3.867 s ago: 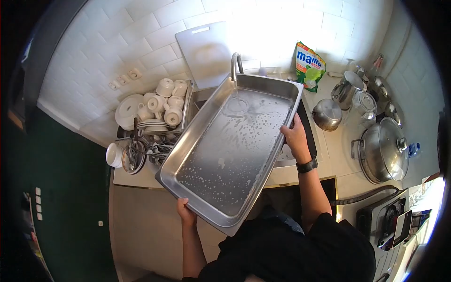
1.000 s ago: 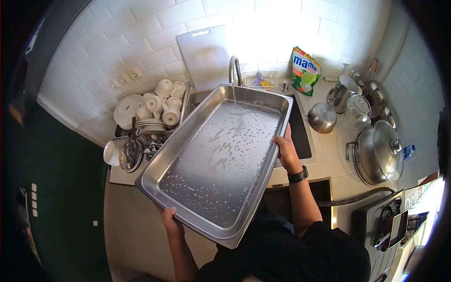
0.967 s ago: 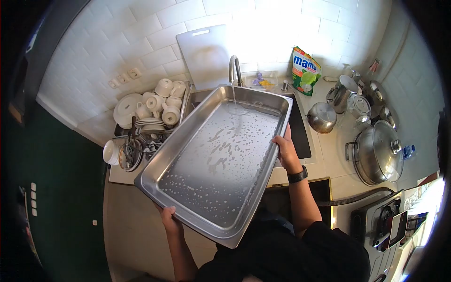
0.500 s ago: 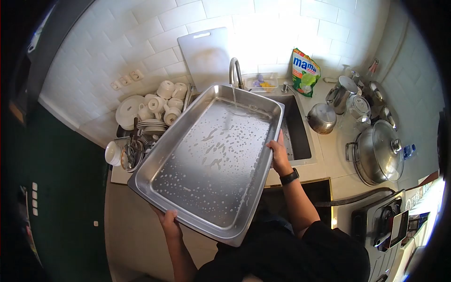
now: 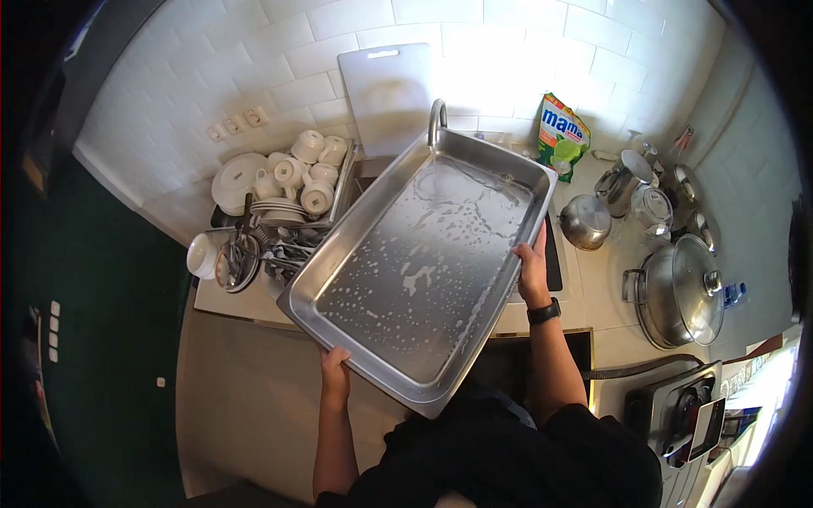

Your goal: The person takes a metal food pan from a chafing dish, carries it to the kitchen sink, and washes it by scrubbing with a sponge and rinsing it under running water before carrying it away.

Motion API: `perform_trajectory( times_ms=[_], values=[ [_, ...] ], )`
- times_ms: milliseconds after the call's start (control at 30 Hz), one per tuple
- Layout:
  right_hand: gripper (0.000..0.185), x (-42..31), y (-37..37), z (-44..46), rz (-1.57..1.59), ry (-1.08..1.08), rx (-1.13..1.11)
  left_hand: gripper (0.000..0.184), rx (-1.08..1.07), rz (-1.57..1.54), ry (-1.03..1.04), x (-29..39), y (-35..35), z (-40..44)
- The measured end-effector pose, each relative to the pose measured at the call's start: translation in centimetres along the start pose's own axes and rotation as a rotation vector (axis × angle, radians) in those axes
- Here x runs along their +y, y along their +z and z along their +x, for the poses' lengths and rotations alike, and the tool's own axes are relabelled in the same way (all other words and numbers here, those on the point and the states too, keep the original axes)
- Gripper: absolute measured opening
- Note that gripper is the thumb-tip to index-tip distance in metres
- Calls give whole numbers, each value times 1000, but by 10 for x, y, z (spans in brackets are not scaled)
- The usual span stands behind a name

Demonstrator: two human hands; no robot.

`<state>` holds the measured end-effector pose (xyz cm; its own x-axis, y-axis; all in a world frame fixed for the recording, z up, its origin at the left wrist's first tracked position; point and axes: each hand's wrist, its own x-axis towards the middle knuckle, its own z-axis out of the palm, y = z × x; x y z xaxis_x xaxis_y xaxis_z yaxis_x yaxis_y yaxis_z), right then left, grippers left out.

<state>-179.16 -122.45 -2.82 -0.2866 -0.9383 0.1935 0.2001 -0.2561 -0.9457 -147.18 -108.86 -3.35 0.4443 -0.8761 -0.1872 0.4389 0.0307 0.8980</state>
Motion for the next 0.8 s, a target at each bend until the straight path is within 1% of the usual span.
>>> perform_trajectory(
  times_ms=[33,67,100,133,233,300,333,433,533,633,733,800],
  values=[
    [74,2,-5,1,-10,-3,12,4,32,-10,4,-4,4,3],
    [74,0,-5,0,-16,-4,22,17,-23,-1,-47,-14,-8,9],
    [74,-6,-7,-1,-19,40,5,31,-72,15,-101,-25,-25,20],
    [74,-5,-6,-2,-34,26,7,45,-120,29,-155,-27,-32,21],
    [75,-1,-3,0,-68,-7,26,30,-101,10,-102,-24,-29,17],
    [76,-5,-1,-1,-104,-4,26,11,-70,27,-75,-25,-27,17],
    [76,-6,-2,-1,-120,-6,25,6,-57,35,-58,-27,-26,16],
    [76,-7,-1,-1,-79,26,19,6,-51,44,-123,-39,-42,24],
    [75,-13,5,-3,-101,-28,30,5,-49,-5,-108,-46,-47,26],
    [75,-24,9,-11,-104,-2,31,4,-76,32,-110,-43,-48,25],
    [76,-7,-1,-16,-89,-29,42,6,17,3,-130,-30,-34,24],
    [77,-2,-4,-21,-86,-13,68,5,23,21,-84,-30,-39,34]
  ],
)
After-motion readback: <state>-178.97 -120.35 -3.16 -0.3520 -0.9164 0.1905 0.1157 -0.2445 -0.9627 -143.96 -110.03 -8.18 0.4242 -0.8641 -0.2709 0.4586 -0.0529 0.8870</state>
